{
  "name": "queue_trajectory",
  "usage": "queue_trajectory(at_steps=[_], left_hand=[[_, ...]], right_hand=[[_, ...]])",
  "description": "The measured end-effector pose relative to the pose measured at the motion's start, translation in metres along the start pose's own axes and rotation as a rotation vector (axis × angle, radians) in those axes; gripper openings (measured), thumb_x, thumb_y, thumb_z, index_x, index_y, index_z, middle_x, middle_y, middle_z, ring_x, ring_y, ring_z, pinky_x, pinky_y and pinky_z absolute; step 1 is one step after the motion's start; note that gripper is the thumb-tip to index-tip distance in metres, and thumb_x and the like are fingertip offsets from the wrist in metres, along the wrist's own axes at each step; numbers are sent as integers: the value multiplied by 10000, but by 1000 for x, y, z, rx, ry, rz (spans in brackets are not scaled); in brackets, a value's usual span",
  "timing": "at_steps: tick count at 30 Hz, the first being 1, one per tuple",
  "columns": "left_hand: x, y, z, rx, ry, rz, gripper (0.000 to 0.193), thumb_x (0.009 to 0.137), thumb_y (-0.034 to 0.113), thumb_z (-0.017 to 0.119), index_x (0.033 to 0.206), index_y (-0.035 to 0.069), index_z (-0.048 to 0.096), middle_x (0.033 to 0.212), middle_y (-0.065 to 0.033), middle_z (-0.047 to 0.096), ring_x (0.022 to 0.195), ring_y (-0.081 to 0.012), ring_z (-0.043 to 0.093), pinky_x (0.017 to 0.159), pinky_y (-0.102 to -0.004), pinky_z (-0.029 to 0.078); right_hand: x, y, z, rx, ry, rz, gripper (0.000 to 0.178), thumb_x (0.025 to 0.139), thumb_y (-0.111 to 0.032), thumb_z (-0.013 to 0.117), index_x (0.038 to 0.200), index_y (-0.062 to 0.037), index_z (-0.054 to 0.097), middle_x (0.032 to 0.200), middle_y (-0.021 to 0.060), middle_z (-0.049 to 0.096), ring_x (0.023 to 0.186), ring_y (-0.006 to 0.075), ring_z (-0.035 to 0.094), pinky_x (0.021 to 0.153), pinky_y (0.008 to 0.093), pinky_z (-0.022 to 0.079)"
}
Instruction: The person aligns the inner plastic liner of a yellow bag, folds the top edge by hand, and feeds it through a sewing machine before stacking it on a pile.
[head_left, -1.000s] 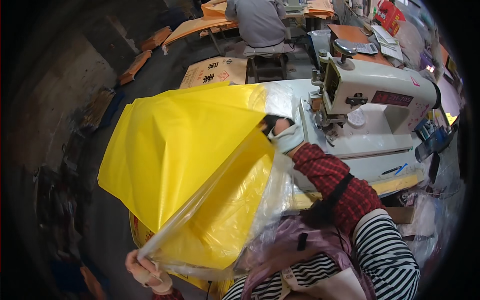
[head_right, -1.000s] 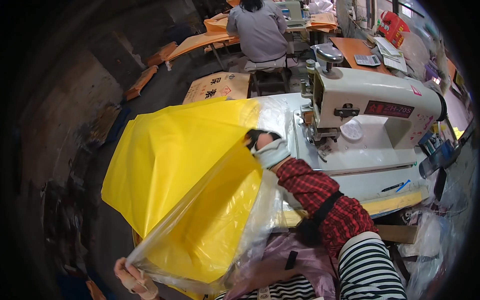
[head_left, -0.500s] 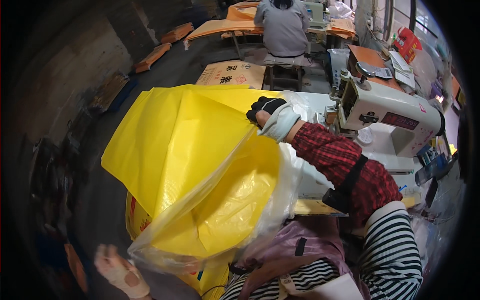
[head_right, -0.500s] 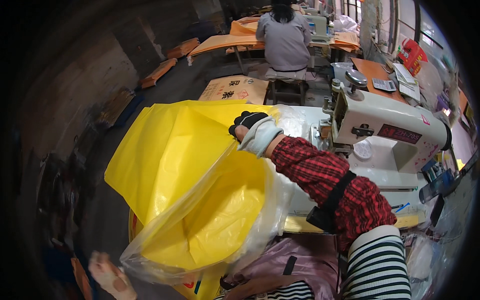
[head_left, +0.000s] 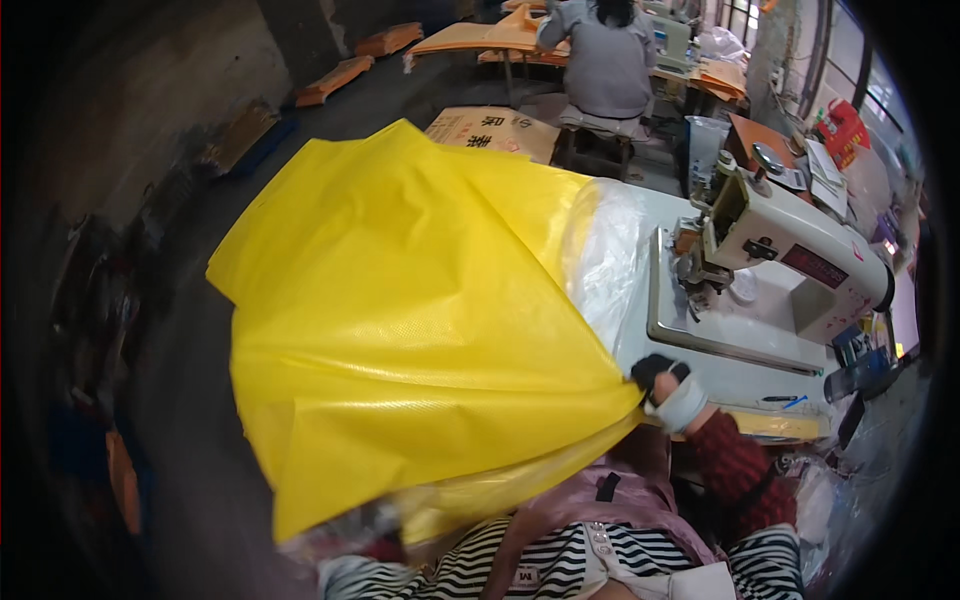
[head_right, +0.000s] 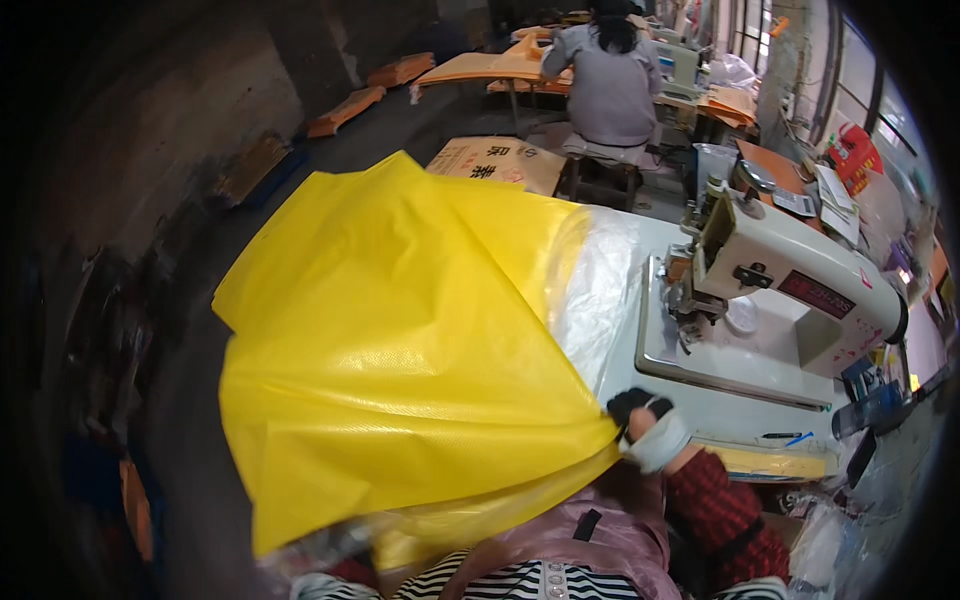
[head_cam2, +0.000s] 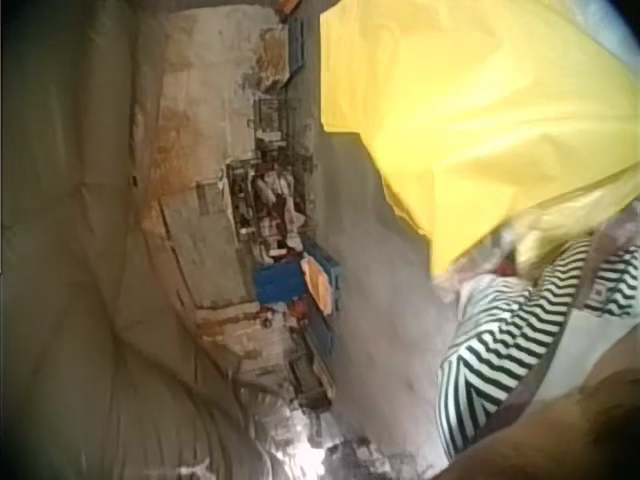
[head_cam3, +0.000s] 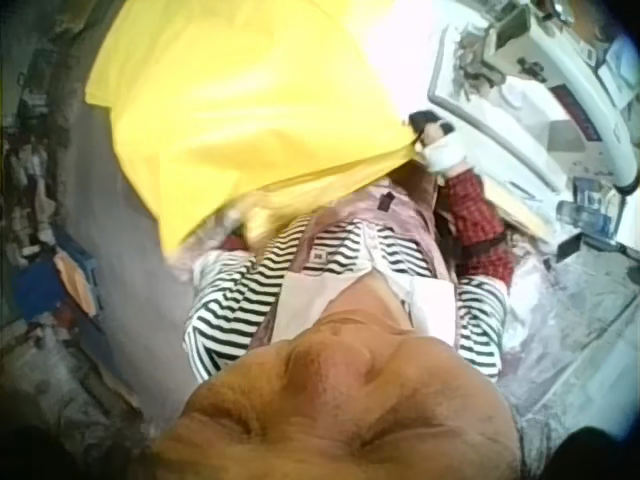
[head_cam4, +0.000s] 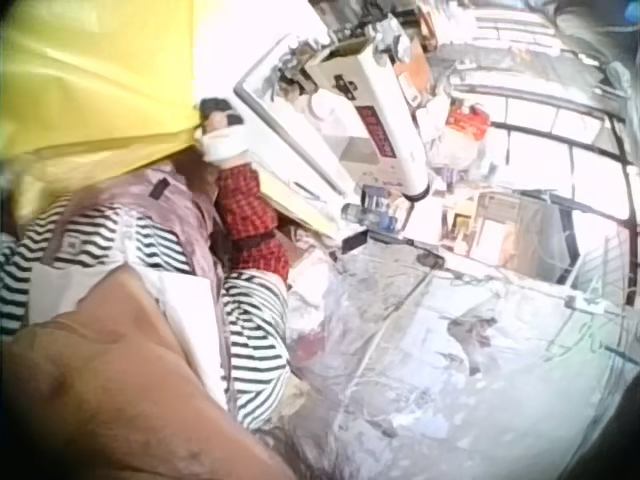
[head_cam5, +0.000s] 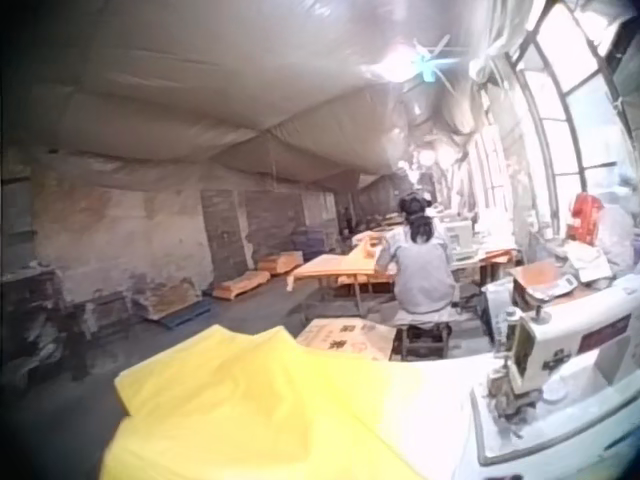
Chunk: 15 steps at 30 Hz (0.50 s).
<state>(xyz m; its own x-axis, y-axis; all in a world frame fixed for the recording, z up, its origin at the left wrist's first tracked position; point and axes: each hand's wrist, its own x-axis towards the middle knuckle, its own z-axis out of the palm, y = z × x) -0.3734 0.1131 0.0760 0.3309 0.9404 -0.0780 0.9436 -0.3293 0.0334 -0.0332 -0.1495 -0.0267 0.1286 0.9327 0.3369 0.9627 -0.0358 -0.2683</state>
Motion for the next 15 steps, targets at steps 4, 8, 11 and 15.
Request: queue_trajectory(at_steps=[4, 8, 11, 15], left_hand=[[15, -36, -21, 11, 96, -53, 471, 850, 262, 569, 1217, -23, 491, 1193, -203, 523, 1093, -331, 511, 942, -392, 417], [-10, -59, -55, -64, 22, -197, 467, 842, 252, 597, 1203, -31, 508, 1180, -204, 533, 1089, -333, 518, 936, -387, 427], [-41, -72, -31, 109, 458, -21, 571, 831, 302, 621, 1252, -44, 451, 1242, -198, 488, 1143, -325, 483, 957, -393, 412], [-112, -81, -41, -1106, 473, 393, 651, 864, 453, 522, 1278, -40, 424, 1293, -193, 460, 1187, -322, 451, 1016, -444, 352]], right_hand=[[43, -71, 9, 130, -82, -10, 189, 725, -128, 554, 899, -67, 594, 849, 155, 593, 820, 338, 578, 678, 415, 467], [83, -104, 12, 222, 81, -68, 214, 747, -88, 529, 941, -53, 611, 869, 160, 622, 807, 333, 605, 699, 391, 489], [83, -96, 26, 573, 165, 213, 194, 782, -66, 549, 940, -35, 658, 902, 172, 654, 834, 294, 641, 729, 339, 509], [79, -98, 21, 341, 181, 31, 199, 715, -6, 545, 896, 9, 627, 792, 178, 638, 760, 316, 641, 676, 344, 504]])
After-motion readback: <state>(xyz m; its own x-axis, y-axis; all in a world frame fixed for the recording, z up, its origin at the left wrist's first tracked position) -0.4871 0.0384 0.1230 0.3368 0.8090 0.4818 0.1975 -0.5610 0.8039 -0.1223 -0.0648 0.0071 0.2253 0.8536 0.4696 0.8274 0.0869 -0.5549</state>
